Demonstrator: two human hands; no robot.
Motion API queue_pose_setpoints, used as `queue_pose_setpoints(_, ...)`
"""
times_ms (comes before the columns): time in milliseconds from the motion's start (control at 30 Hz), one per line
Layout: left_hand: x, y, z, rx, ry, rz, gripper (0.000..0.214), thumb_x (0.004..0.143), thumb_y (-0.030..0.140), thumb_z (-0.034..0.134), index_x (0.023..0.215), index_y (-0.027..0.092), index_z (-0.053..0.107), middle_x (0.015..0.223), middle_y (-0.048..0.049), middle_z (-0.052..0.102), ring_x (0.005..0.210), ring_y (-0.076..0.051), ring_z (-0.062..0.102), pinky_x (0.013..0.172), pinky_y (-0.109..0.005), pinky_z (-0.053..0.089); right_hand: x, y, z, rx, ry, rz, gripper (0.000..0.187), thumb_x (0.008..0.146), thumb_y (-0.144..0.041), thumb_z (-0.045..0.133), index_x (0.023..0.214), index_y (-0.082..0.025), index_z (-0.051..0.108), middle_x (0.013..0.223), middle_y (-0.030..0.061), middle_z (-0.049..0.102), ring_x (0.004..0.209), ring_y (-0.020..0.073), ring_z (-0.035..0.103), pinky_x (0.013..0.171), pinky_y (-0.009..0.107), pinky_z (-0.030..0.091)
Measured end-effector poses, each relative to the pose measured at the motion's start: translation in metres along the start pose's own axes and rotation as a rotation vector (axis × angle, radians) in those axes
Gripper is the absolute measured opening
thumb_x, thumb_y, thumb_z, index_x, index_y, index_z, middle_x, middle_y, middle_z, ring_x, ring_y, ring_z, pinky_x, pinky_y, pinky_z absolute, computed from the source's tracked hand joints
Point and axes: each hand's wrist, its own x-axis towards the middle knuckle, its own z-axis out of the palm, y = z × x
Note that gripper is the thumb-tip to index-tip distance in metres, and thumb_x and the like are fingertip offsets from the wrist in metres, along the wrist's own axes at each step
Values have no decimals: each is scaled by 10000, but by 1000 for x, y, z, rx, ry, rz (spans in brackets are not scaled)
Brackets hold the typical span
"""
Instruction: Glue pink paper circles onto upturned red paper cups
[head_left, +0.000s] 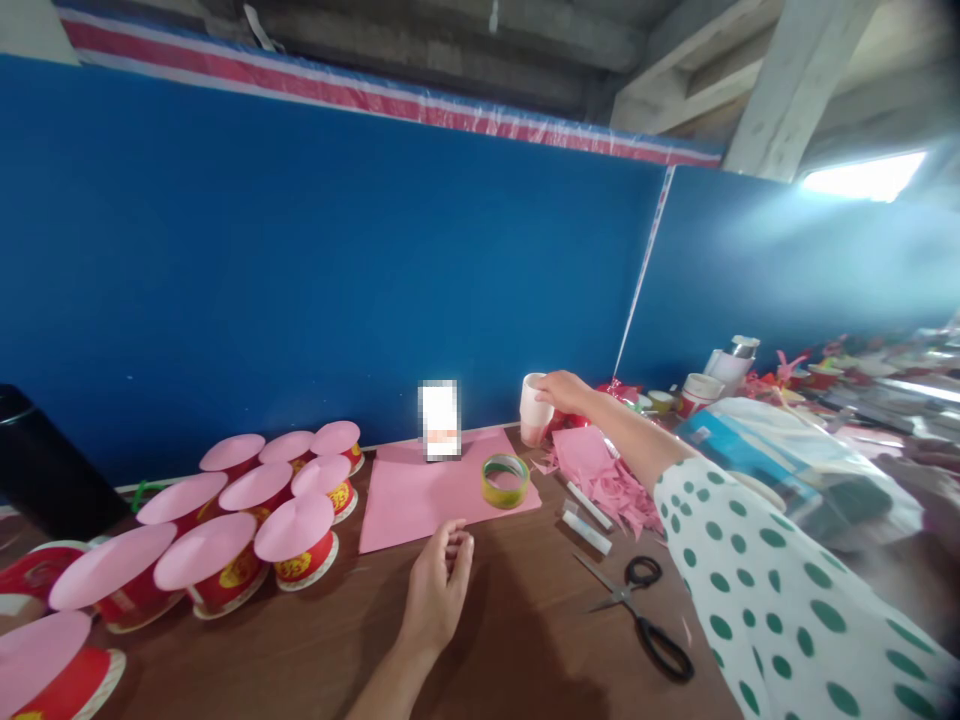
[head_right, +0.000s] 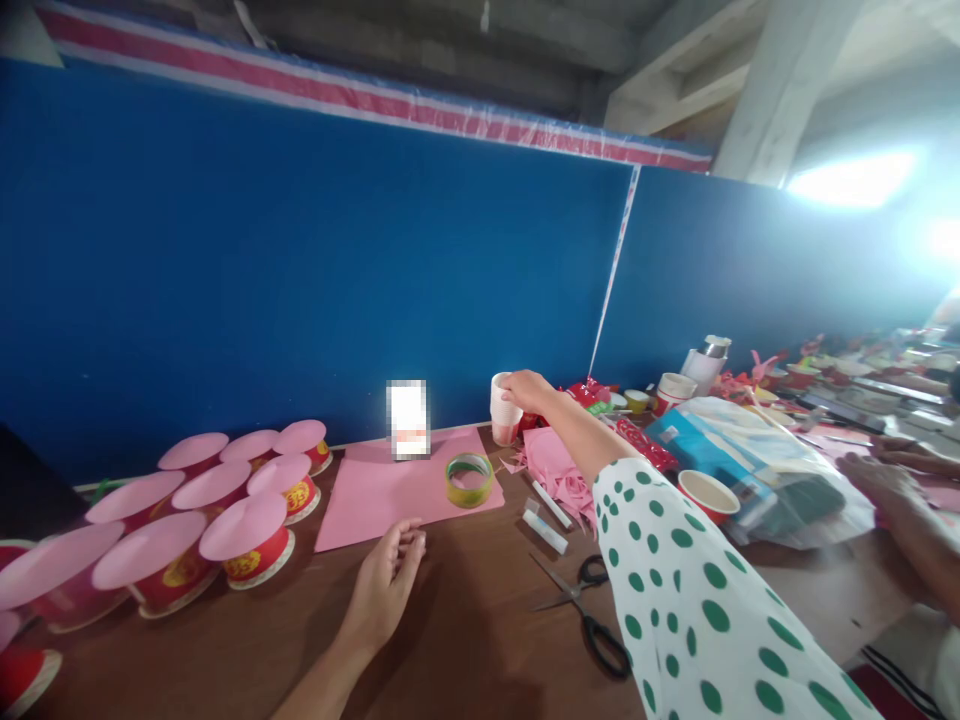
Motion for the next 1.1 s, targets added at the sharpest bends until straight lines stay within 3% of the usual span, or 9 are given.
queue_pose_setpoints(167, 1, 0, 0, -4, 6, 9, 332, 802, 414, 433, 1012, 176, 531, 907, -79, 633, 801, -188, 617, 725, -334, 489, 1, 2, -2, 40, 45, 49, 224, 768, -380, 547, 804, -190, 660, 777, 23, 651, 688, 148, 563, 538, 203, 296)
queue_pose_setpoints(333, 1, -1, 0, 4, 8, 20, 328, 807, 412, 423, 1009, 177, 532, 902, -75, 630, 808, -186, 613, 734, -333, 485, 0, 3, -7, 96, 107, 91, 294, 682, -451, 619, 831, -201, 657, 745, 3, 640, 630, 129, 547, 514, 194, 284)
queue_pose_setpoints(500, 0, -1, 0, 18, -8, 14, 325, 821, 410, 404, 1019, 178, 516, 913, -77, 619, 815, -187, 607, 751, -346, 478, -6, 6, -18, 143, 216, 133, 317, 811, -430, 449, 852, -200, 663, 747, 13, 646, 637, 132, 557, 516, 195, 294)
queue_pose_setpoints(700, 0, 1, -1, -7, -11, 13, 309, 816, 406, 413, 1000, 179, 514, 908, -78, 614, 805, -195, 602, 741, -351, 477, -21, 0, -39, 145, 436, 275, 352, 856, -376, 354, 1006, -177, 603, 842, 67, 642, 713, 184, 561, 558, 225, 318)
queue_pose_setpoints(767, -1, 2, -1, -29, -7, 15, 313, 815, 398, 420, 1021, 179, 506, 925, -81, 609, 817, -194, 599, 747, -347, 475, -32, -17, -41, 179, 506, 299, 368, 876, -359, 305, 966, -152, 596, 797, 71, 628, 675, 178, 549, 546, 229, 321)
queue_pose_setpoints(867, -4, 5, -1, -78, -5, 39, 333, 803, 382, 454, 1071, 188, 490, 990, -91, 592, 889, -202, 583, 774, -341, 470, -59, -62, -27, 561, 659, 243, 329, 876, -366, 329, 885, -147, 574, 685, 37, 585, 575, 147, 510, 498, 219, 323)
queue_pose_setpoints(1000, -8, 6, -1, -243, 40, 98, 532, 771, 350, 530, 1251, 236, 333, 1136, -97, 515, 995, -204, 543, 839, -351, 454, -108, -132, 13, 1057, 471, 70, 333, 872, -418, 358, 756, -163, 537, 582, -7, 510, 513, 120, 458, 454, 208, 322)
queue_pose_setpoints(1100, -9, 7, -1, -452, 130, 138, 702, 760, 345, 554, 1335, 291, 154, 1244, -98, 418, 1080, -216, 496, 885, -383, 436, -136, -168, 39, 1192, 378, -32, 293, 866, -378, 400, 733, -162, 545, 635, 0, 533, 582, 124, 480, 520, 219, 366)
